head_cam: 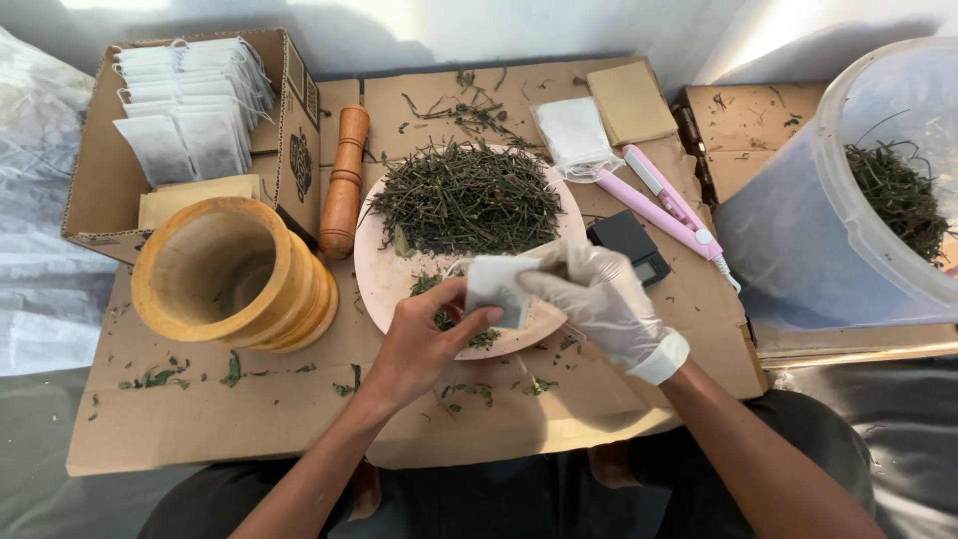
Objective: The person scoops dried tea leaves from a plate into small white tea bags using a spoon. After filling each bag, they place it into a cardboard box. The person repeats this process multiple times.
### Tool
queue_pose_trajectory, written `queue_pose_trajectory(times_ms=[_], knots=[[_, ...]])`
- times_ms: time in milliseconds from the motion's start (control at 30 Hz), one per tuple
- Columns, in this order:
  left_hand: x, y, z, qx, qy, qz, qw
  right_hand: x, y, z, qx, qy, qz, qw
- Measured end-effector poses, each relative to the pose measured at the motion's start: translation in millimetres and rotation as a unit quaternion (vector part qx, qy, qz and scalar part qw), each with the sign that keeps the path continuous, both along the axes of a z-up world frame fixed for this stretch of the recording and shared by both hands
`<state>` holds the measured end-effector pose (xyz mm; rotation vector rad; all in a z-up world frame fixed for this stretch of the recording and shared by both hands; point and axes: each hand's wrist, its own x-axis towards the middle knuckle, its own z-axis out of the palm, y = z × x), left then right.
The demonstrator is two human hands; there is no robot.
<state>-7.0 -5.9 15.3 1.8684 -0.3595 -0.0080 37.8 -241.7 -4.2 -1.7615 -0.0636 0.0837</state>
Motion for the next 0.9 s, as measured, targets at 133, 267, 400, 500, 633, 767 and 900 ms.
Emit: queue_pose_trajectory(times_ms=[133, 267, 400, 500, 633, 767, 900], knots=[[-0.7, -2.2, 2.7, 0.005, 0.007, 0.005, 1.000, -12.7, 14.8, 34.4, 0.016, -0.022, -0.016, 1.000], [-0.3, -4.2, -3.6, 0.014, -0.004, 0.014, 1.000, -23.7, 35.2, 51.2, -0.034, 0.003, -0.013, 0.999], [-4.3, -3.5, -3.8, 0.003, -0.015, 0.038, 0.999, -22.3, 37.6, 42.0, -0.026, 0.041, -0.026, 0.999], [-5.0, -1.5, 4.2, -0.033, -0.002, 0.039, 0.999, -38.3, 51.9, 65.9, -0.083, 0.109, -0.017, 0.990], [-3.8, -4.1, -1.4, -0.038, 0.008, 0.034, 0.999, -26.3, 38.1, 24.5, -0.123, 0.096, -0.025, 0.987], [-2.9, -2.4, 1.9, -0.020, -0.004, 0.028, 0.999, -37.2, 61.5, 82.1, -0.122, 0.097, -0.058, 0.986], [-1.1, 0.5, -6.4, 0.011, -0.034, -0.002, 0.999, -25.6, 38.5, 56.6, -0.032, 0.016, -0.051, 0.998]])
